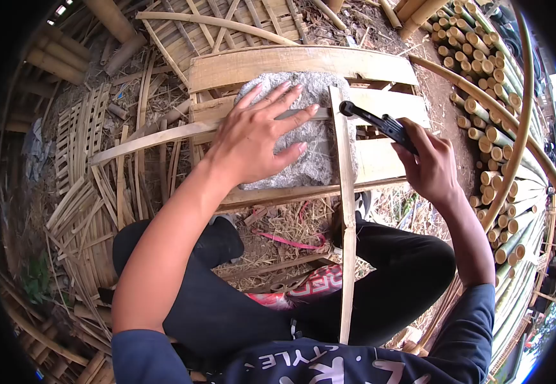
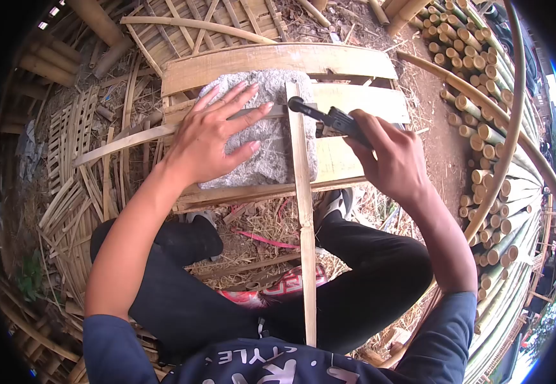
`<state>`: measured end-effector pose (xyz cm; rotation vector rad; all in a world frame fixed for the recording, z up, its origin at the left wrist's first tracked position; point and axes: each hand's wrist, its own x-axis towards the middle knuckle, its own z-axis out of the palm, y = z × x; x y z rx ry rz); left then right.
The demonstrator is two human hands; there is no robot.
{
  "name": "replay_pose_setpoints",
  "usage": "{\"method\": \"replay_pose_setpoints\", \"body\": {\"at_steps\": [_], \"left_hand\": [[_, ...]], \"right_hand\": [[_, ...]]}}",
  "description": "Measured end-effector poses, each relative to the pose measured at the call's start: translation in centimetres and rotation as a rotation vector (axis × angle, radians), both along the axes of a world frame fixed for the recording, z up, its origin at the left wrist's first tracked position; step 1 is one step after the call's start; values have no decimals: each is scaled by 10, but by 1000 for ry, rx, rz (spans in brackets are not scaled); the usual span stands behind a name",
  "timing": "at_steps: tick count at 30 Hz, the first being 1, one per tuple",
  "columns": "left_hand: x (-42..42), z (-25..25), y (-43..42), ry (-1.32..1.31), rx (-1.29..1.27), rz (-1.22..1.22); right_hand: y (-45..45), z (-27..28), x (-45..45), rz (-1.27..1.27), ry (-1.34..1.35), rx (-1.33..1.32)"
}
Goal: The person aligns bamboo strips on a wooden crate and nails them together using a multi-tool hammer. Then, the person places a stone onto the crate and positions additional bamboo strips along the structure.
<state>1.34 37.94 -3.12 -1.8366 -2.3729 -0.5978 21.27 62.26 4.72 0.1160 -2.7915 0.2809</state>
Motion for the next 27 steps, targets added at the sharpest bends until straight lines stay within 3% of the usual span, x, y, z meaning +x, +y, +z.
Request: {"method": "replay_pose_setpoints", "body": {"at_steps": [2,3,5,9,11,13,15,17,19,21,23,25,26,27], "left_hand": [[-1,3,-2,-16,-7,23],[0,2,-2,-18,-10,16],[-1,2,-1,-8,-6,10],[-1,5,-3,-35,-24,17],[-2,6,-1,-18,-14,20],[0,4,-2,-12,-22,16],[-5,5,-1,4,-6,24],[0,4,-3,-14,-23,24],[-1,1,-2,8,-5,18],[-1,2,-3,-11,-6,16],[-2,3,-1,9,6,13],[0,2,-4,1,4,15],[-2,3,-3,3,10,18],[0,3,-3,-5,9,15]], "right_hand": [[8,-13,11,206,258,-67],[8,-20,15,178,210,-104],[-2,-13,1,-147,-302,22],[-1,-8,16,50,170,-90],[-2,-10,11,97,159,-129],[-7,1,1,-223,-343,-87],[-10,11,2,-110,-80,9],[-4,-3,14,-11,146,-187],[-1,-17,15,29,121,-165],[-10,5,-2,-255,-422,-192],[-12,18,-1,-144,-121,-60],[-13,1,7,-151,151,-280],[-15,-6,5,-91,237,-268],[-13,-1,9,-163,-78,-209]]}}
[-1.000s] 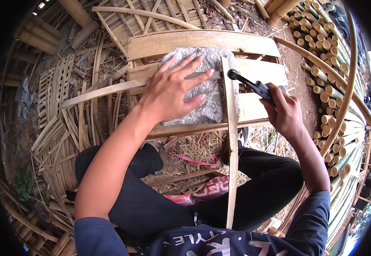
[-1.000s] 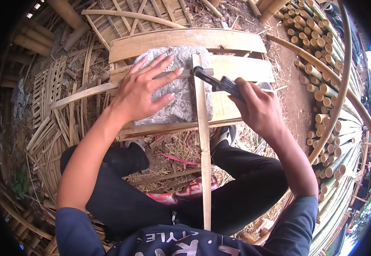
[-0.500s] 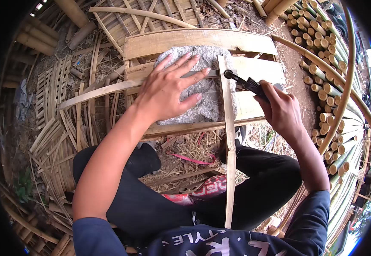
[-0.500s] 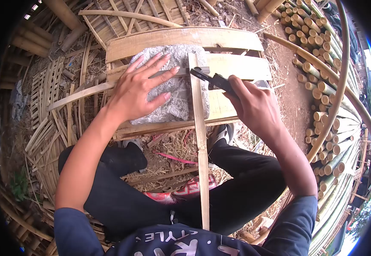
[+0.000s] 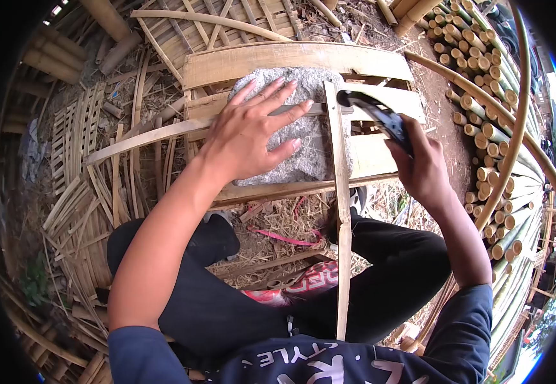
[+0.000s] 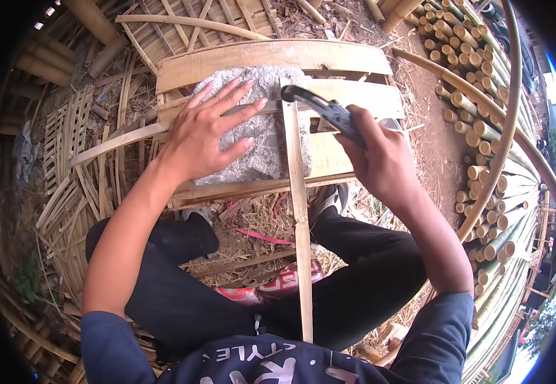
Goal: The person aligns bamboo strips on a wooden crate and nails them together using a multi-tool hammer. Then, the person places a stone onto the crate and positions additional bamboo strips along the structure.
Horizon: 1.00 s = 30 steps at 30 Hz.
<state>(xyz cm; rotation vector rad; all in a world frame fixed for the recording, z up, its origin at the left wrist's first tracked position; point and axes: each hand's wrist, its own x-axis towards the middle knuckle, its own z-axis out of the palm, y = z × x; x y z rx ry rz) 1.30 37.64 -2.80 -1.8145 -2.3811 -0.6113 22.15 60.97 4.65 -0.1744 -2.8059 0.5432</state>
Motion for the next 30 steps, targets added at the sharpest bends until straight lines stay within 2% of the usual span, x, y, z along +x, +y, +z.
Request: {"method": "replay_pose_setpoints", "body": {"at_steps": [2,3,4,6,7,8,10,11,12,14,16,19,20,22,23,24,26,27,28,30], "left_hand": [[0,-4,0,-3,0,-7],[-1,-5,1,-5,0,-10],[-3,-3,1,3,1,0],[0,0,0,-4,-3,8],[-2,0,0,-2,0,13],[0,0,-1,-10,-5,7],[1,1,0,-1,-6,-2],[2,-1,0,5,-11,-17],[0,-2,1,17,-6,-7],[1,-1,-2,11,-12,-1],[0,-1,0,13,-13,7],[1,-1,0,21,-22,10],[3,-2,0,22,-24,1],[-2,-2,0,35,-10,12],[-1,-3,0,30,-9,8],[1,-4,-1,27,-7,6],[4,-3,-2,0,-12,4],[3,-1,-2,-3,-17,0],[1,0,-2,-3,-19,-2],[4,0,0,6,-11,-13]], "right_hand": [[1,5,-10,-15,-279,-34],[0,18,-13,2,-231,116],[-6,28,-11,11,-114,145],[-10,23,-1,-112,37,-156],[-3,-2,5,-36,246,-110],[-6,-5,3,-19,148,-75],[-3,-2,-4,-5,-284,18],[-7,12,-10,-13,-240,-14],[-12,27,-9,-35,-195,118],[-22,36,-5,-181,-33,-157],[-11,2,6,-131,242,-285],[-19,6,-9,-60,-309,103],[-14,4,-12,-35,-293,-96],[-21,27,-11,-64,-161,12],[-31,39,-11,-178,-145,-168],[-28,25,-6,-168,44,-209],[-28,6,-5,-143,155,-252],[-25,6,-8,-64,-57,-115],[-28,4,-11,-39,-288,151],[-25,6,-15,-38,-290,105]]}}
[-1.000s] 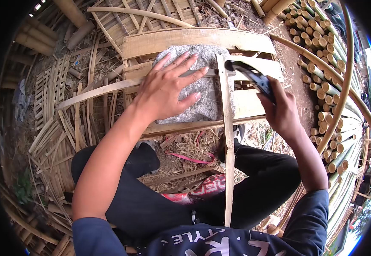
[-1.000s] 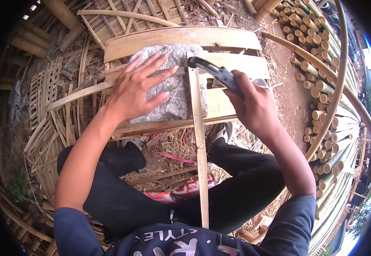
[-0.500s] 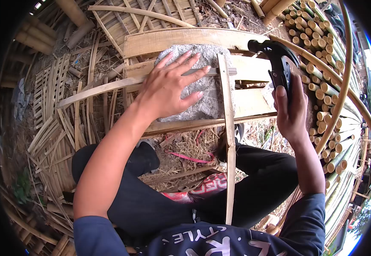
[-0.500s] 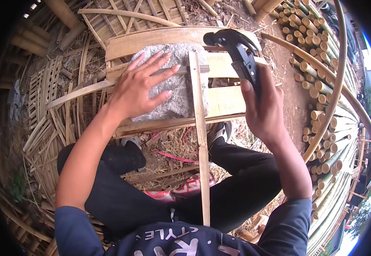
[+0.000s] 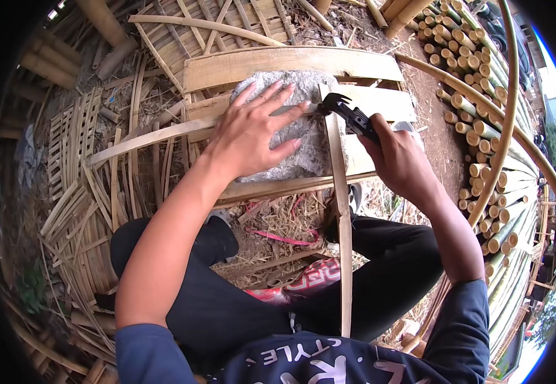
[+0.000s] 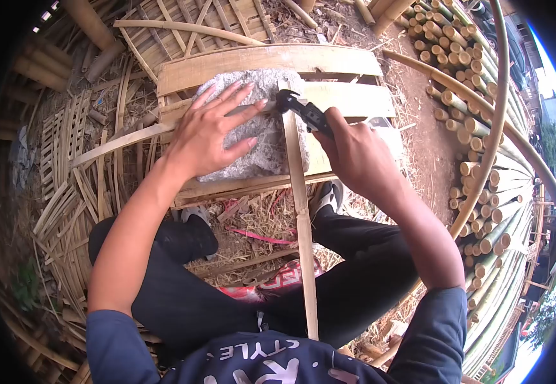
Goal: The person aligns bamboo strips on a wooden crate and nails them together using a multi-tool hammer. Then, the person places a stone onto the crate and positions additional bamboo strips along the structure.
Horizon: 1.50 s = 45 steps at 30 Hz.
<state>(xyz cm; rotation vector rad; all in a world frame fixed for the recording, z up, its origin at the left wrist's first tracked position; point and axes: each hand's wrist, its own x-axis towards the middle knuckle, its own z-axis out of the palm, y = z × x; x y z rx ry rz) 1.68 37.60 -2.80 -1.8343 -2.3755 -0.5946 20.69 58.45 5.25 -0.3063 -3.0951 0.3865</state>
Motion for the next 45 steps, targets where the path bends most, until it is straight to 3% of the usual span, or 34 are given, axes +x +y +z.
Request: {"method": "replay_pose_setpoints", "body": {"at_steps": [3,6,9,12,14,19,20,26,30,36,45], "left_hand": [[-2,-1,-2,-12,13,15],[-2,0,-1,-9,17,19],[-1,0,0,12,24,18],[-3,-2,1,-6,27,30],[-3,-5,2,-61,17,46],[2,6,10,74,267,165],[2,13,11,73,216,189],[-3,14,17,57,30,186],[-7,7,21,243,103,93],[-3,8,23,291,-40,100],[-6,9,22,306,46,49]], "right_hand": [[-12,24,-6,-133,205,-231],[-15,15,-5,-139,403,-235],[-4,-3,-3,-88,-71,-13],[-4,29,2,-150,25,-106],[-15,50,10,-393,108,-435],[-17,34,53,-508,292,-713],[-16,25,57,-524,317,-751],[5,-7,61,-530,229,-648],[0,-1,60,-501,223,-611],[-9,9,56,-477,262,-642],[-3,1,57,-490,274,-707]]}}
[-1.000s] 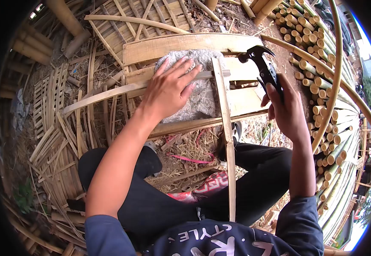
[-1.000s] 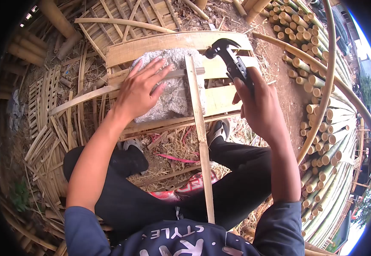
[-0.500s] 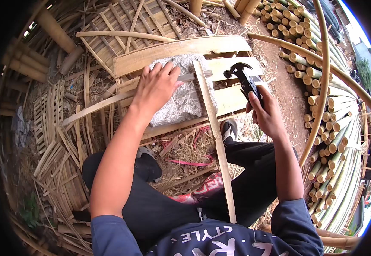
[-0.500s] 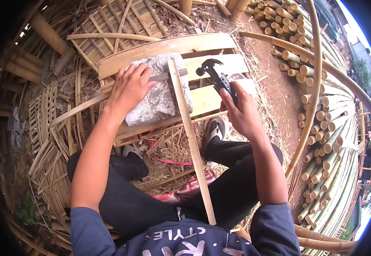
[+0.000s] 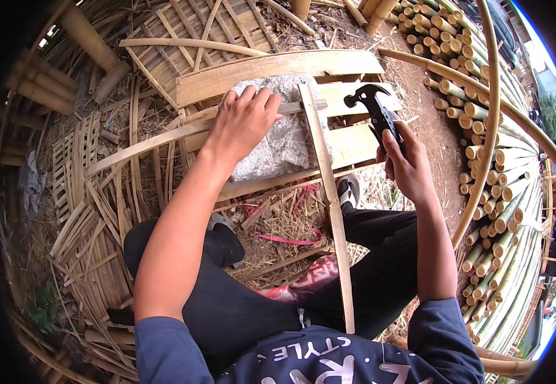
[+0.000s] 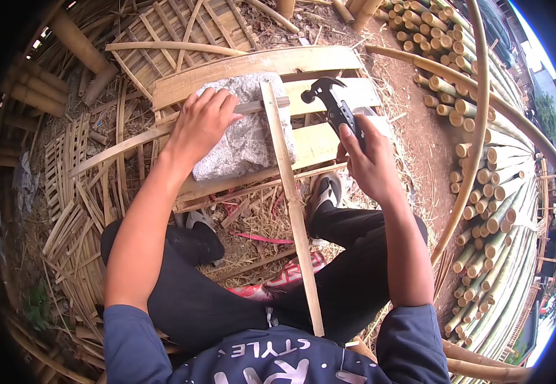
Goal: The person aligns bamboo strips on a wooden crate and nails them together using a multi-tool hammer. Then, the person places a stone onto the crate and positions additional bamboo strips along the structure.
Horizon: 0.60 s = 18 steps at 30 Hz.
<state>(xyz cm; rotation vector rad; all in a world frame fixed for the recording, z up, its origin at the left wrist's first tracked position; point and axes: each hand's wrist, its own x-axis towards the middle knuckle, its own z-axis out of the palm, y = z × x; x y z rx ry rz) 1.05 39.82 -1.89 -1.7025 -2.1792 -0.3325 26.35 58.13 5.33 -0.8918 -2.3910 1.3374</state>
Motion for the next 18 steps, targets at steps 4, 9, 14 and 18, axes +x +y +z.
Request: {"method": "replay_pose_setpoints", "body": {"at_steps": [4,9,14,18], "left_hand": [[-5,-9,1,-48,30,-11],[-7,-9,1,-119,36,-15],[-5,1,-3,-143,57,-8],[-9,0,-5,-231,98,-25]], "right_hand": [[-1,1,0,1,34,-42],[0,1,1,6,37,-44],[0,2,2,1,-12,1],[-1,-2,1,20,-74,119]]}}
